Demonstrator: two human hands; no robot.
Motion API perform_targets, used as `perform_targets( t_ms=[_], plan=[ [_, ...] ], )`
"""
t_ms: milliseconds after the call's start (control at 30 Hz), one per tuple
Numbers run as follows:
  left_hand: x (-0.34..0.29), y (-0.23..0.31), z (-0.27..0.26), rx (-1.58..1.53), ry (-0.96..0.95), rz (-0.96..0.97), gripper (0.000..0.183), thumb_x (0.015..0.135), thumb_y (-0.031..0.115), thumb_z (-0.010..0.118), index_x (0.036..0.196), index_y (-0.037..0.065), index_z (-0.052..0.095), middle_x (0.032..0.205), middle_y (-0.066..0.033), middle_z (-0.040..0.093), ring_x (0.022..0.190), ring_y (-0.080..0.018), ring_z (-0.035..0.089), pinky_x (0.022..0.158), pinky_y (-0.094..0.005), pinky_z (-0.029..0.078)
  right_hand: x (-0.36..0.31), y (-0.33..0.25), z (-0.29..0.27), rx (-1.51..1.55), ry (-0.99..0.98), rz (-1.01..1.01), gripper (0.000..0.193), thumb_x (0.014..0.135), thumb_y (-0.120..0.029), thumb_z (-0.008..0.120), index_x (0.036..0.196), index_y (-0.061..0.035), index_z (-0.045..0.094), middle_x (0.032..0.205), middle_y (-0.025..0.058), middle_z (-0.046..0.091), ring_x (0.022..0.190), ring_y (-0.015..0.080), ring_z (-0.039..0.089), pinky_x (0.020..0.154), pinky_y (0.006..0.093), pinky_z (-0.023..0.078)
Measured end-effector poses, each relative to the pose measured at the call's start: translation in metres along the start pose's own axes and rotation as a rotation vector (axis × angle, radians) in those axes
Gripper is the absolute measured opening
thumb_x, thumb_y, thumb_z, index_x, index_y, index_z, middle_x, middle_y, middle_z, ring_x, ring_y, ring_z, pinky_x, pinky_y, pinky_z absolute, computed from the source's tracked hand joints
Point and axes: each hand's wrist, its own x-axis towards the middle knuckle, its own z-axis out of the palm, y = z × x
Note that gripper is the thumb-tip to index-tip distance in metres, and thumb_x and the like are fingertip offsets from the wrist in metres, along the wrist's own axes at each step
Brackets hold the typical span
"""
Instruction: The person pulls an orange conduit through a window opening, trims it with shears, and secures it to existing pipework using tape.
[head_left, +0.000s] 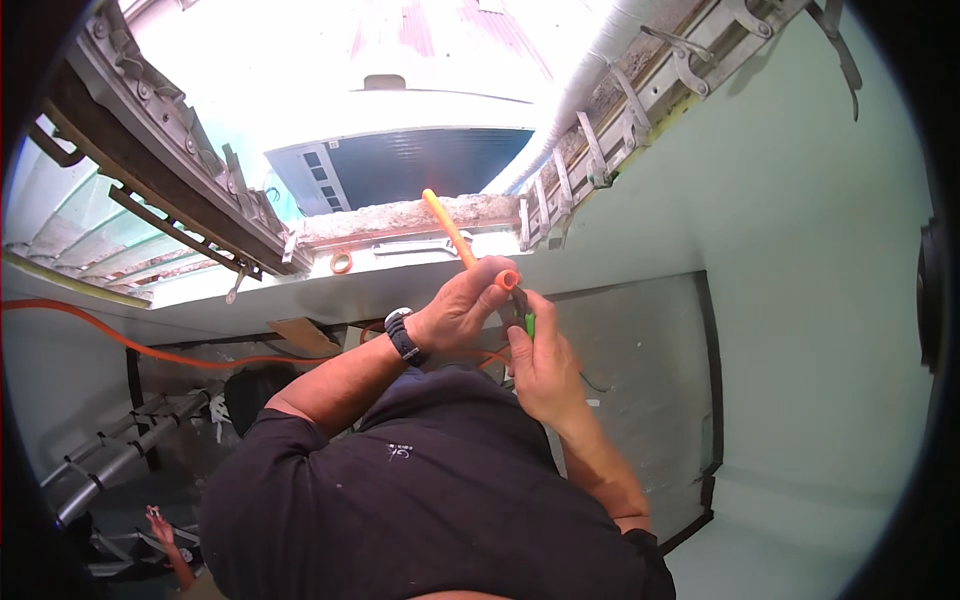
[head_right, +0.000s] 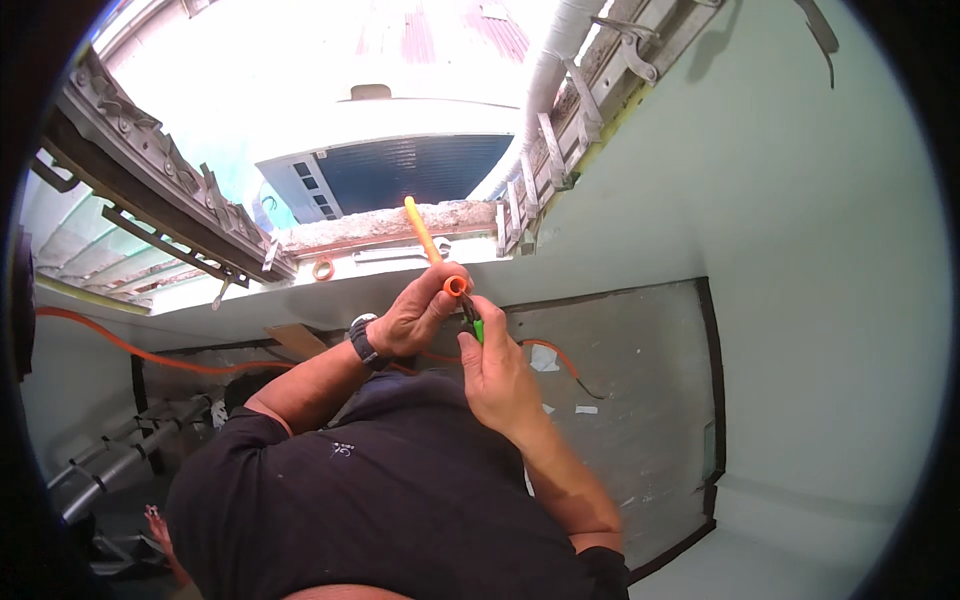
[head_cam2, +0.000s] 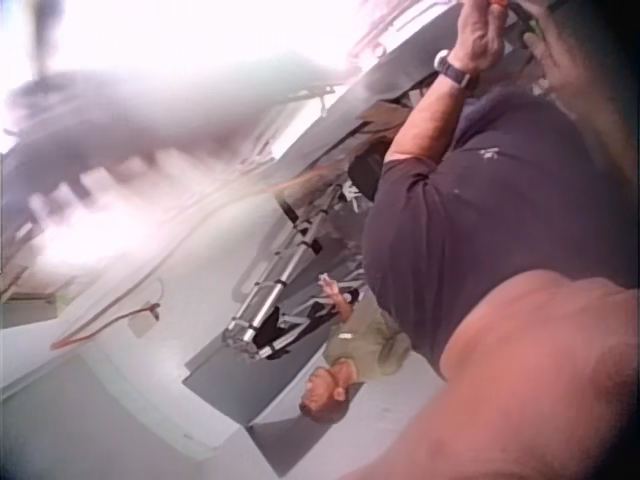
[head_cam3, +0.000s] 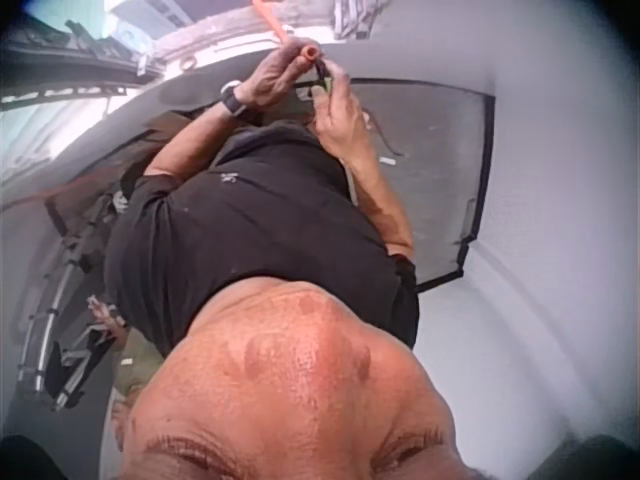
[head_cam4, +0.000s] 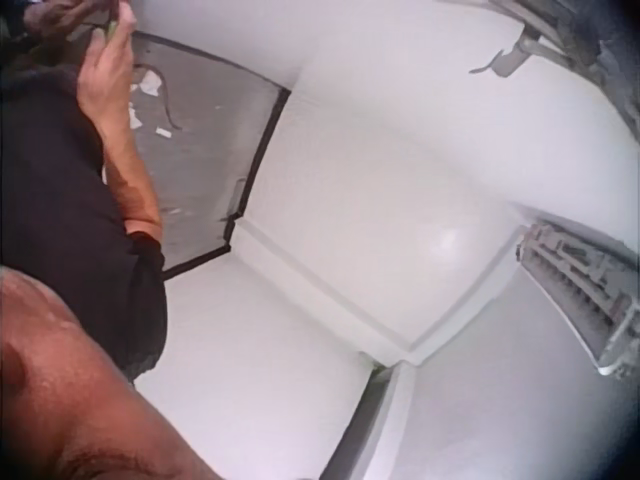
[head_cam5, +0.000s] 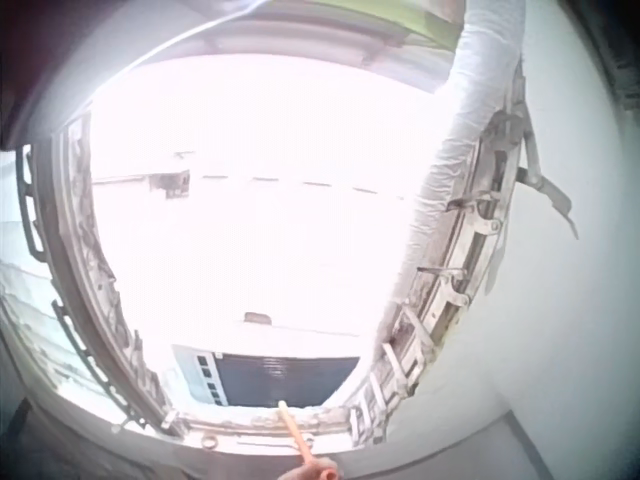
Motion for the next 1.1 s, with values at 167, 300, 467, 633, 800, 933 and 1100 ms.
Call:
perform_targets(
  t_ms=[167,300,467,633,800,933,1100],
  plan=[
    [0.011,0.007,-0.017,0.275,-0.058,0.116,0.026,0.109,0.027,0.049,0.122,0.005,0.055,0.101,-0.0098,0.058,0.091,-0.0237,0.057,0.083,-0.0380,0.048,0.005,0.001,0.006,-0.090,0.040,-0.100,0.044,0.105,-0.010,0.050,0.145,-0.0003,0.035,0.124,0.0315,0.063,0.116,0.0503,0.062,0.092,0.0514,0.051],
    [0.011,0.003,-0.020,0.163,-0.127,0.045,0.032,0.110,0.031,0.049,0.125,0.003,0.054,0.104,-0.0098,0.056,0.092,-0.0200,0.054,0.086,-0.0344,0.047,0.011,-0.005,0.011,-0.014,0.040,-0.012,0.044,0.105,-0.009,0.050,0.145,-0.0002,0.036,0.125,0.0309,0.062,0.115,0.0489,0.063,0.091,0.0510,0.051],
    [0.010,0.000,-0.016,-0.168,-0.110,-0.085,0.032,0.110,0.030,0.048,0.126,0.003,0.054,0.106,-0.0090,0.056,0.095,-0.0190,0.055,0.086,-0.0336,0.047,0.018,0.000,0.018,-0.040,0.089,-0.055,0.047,0.104,-0.008,0.051,0.148,-0.0009,0.034,0.126,0.0293,0.062,0.112,0.0481,0.065,0.090,0.0500,0.051],
    [0.017,0.001,-0.019,-0.105,0.001,0.018,0.022,0.109,0.023,0.051,0.122,0.006,0.058,0.095,-0.0032,0.055,0.093,-0.0142,0.055,0.079,-0.0341,0.048,0.020,-0.012,0.014,-0.087,0.057,0.001,0.050,0.103,-0.008,0.052,0.149,-0.0009,0.034,0.126,0.0295,0.063,0.111,0.0482,0.065,0.090,0.0513,0.051],
    [0.021,-0.005,-0.038,0.315,-0.084,0.134,0.020,0.101,0.011,0.057,0.120,0.007,0.060,0.096,-0.0105,0.057,0.090,-0.0288,0.053,0.082,-0.0402,0.045,0.026,-0.025,0.003,-0.145,-0.066,0.114,0.049,0.102,-0.007,0.051,0.148,-0.0005,0.034,0.122,0.0304,0.064,0.110,0.0485,0.064,0.089,0.0535,0.051],
    [0.023,-0.005,-0.035,0.218,-0.068,0.084,0.019,0.103,0.011,0.054,0.121,0.006,0.060,0.098,-0.0087,0.057,0.091,-0.0247,0.055,0.083,-0.0384,0.047,0.033,-0.015,0.012,-0.117,0.005,0.035,0.047,0.103,-0.007,0.050,0.148,-0.0023,0.035,0.115,0.0303,0.066,0.104,0.0499,0.066,0.084,0.0541,0.052],
    [0.019,-0.004,-0.029,-0.165,-0.052,-0.117,0.022,0.110,0.019,0.048,0.123,0.005,0.057,0.103,-0.0035,0.056,0.099,-0.0121,0.055,0.085,-0.0315,0.051,0.036,-0.020,0.016,-0.014,0.014,0.134,0.048,0.104,-0.007,0.049,0.149,-0.0035,0.034,0.115,0.0298,0.066,0.104,0.0505,0.066,0.084,0.0536,0.052]
  ],
)
